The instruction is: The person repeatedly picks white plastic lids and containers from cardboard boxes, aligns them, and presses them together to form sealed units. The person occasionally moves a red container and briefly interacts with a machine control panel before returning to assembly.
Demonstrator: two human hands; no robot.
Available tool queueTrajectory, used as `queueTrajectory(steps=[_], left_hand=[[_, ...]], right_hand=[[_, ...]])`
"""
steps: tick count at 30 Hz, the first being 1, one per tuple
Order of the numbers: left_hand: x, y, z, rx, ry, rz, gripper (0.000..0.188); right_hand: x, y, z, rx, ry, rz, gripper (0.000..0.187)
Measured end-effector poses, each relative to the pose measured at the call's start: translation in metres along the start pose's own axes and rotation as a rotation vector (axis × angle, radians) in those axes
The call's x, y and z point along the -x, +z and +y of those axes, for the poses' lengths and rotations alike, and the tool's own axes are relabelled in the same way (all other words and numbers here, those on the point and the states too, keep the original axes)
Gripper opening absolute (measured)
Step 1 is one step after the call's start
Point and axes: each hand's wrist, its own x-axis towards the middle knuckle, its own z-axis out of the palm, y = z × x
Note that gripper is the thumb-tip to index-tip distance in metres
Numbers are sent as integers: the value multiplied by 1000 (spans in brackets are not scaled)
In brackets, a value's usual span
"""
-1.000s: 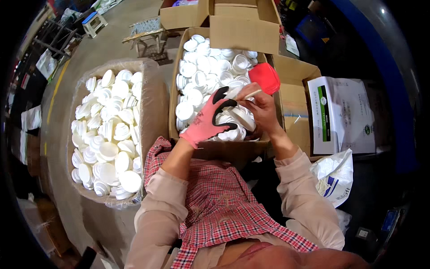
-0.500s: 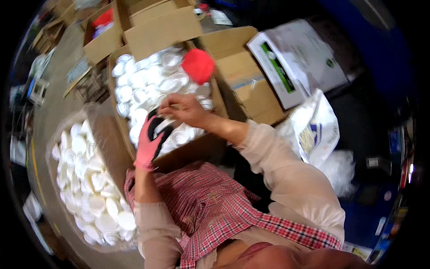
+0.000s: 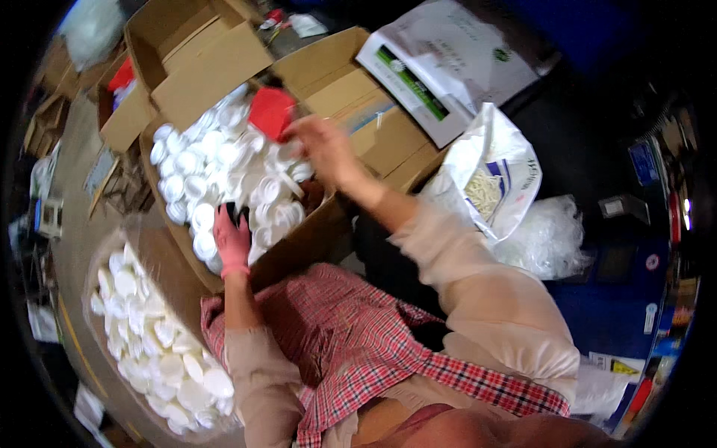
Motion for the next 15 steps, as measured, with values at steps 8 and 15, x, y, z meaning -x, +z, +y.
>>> queueTrajectory(steps=[8,15], left_hand=[[-4,-58,11,971,-400,-270,34],[-3,-53,73,1518,-366,-422,43]], right_hand=[[150,-222,-236,2115,146,473,32],[86,-19,-115,895,224,-239,57]])
